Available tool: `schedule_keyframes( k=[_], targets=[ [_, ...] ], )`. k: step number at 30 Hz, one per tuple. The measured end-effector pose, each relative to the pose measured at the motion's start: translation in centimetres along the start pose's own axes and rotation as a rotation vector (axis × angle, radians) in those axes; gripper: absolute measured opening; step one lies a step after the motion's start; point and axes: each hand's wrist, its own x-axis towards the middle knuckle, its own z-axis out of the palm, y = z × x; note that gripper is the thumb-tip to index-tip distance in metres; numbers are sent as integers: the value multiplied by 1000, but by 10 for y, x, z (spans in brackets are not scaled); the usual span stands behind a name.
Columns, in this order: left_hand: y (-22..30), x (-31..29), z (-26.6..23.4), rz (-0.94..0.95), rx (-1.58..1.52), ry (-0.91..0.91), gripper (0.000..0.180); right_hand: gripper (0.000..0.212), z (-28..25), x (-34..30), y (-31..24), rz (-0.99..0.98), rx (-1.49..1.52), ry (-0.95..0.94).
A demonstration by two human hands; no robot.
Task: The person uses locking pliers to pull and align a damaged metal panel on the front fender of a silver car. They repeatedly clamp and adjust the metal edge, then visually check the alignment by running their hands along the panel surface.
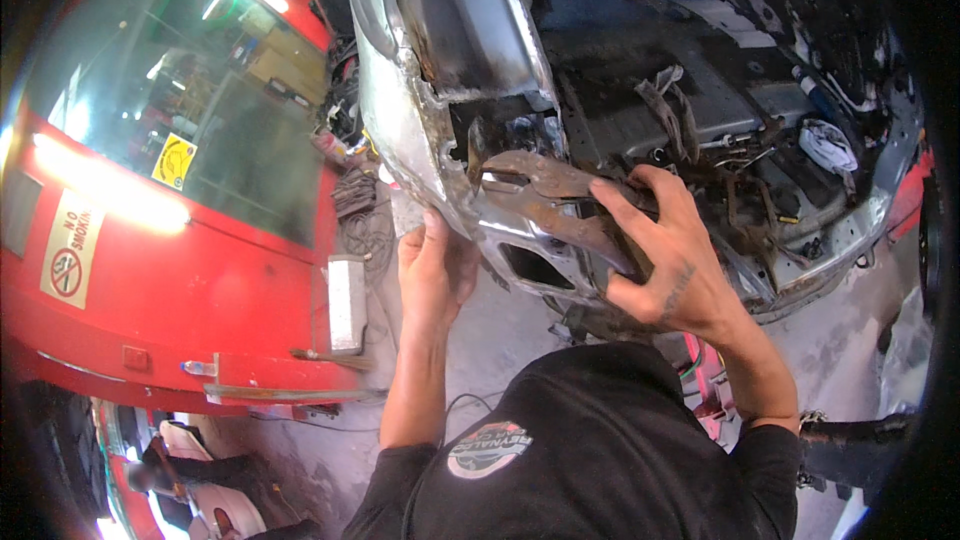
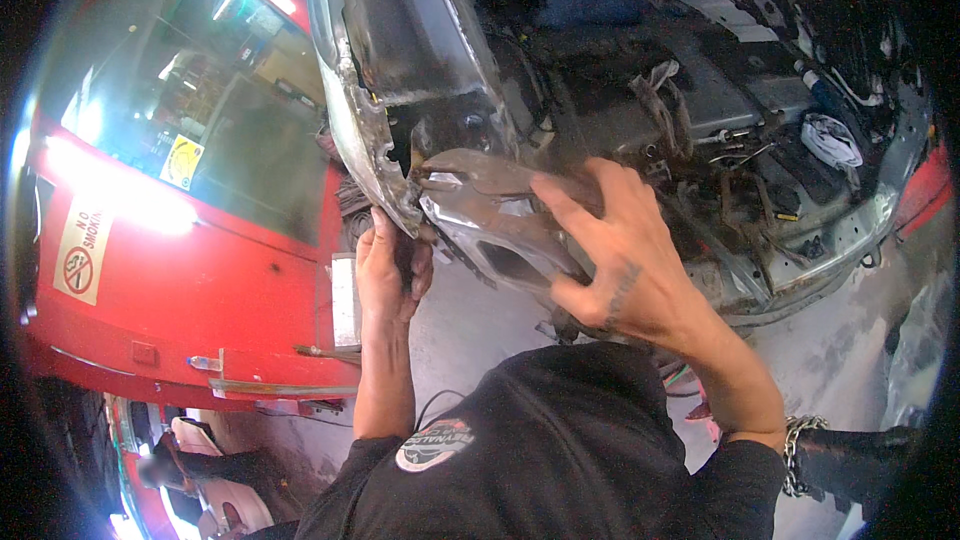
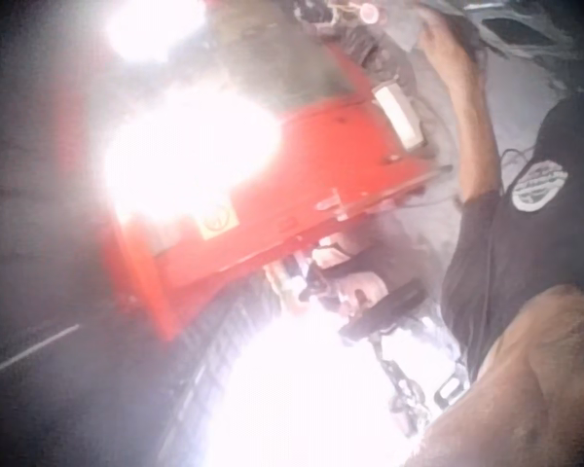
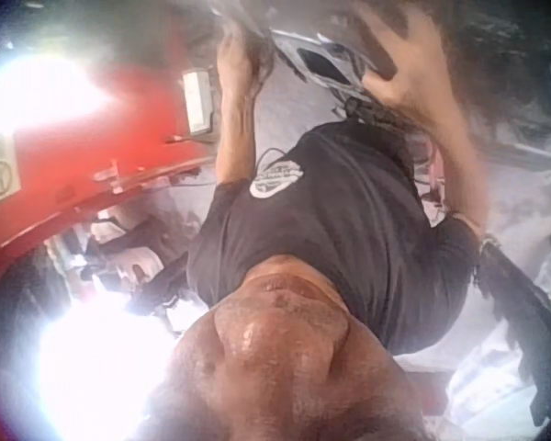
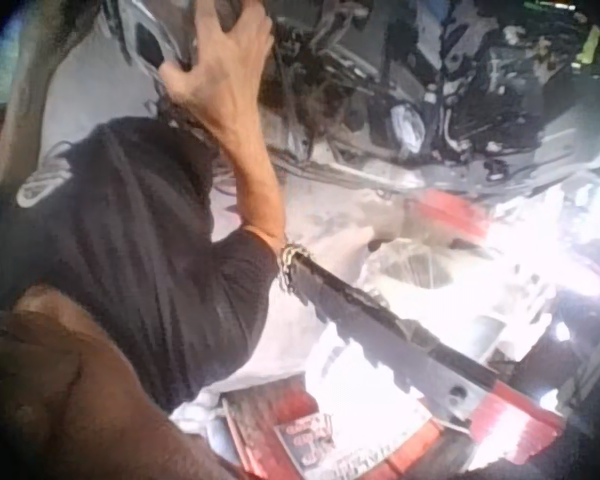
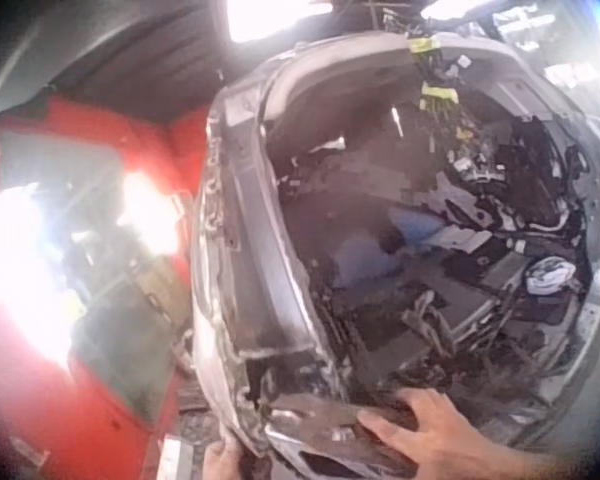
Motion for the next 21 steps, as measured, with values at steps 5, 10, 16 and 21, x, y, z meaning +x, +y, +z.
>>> schedule_keyframes(
  k=[5, 10, 16, 21],
  targets=[
    [14, -9, 10, 684, 685, 366, 23, 84, -11, -19, 22, 144, 239, 118],
    [26, 34, 36, 1060, 980, 252, 52, 96, 4, -34, 44, 314, 673, 271],
    [25, 42, 41, 985, 1020, 211, 60, 100, 22, -37, 62, 504, 896, 338],
    [30, 53, 36, 1012, 908, 167, 64, 97, 37, -41, 86, 575, 962, 329]
  ],
)
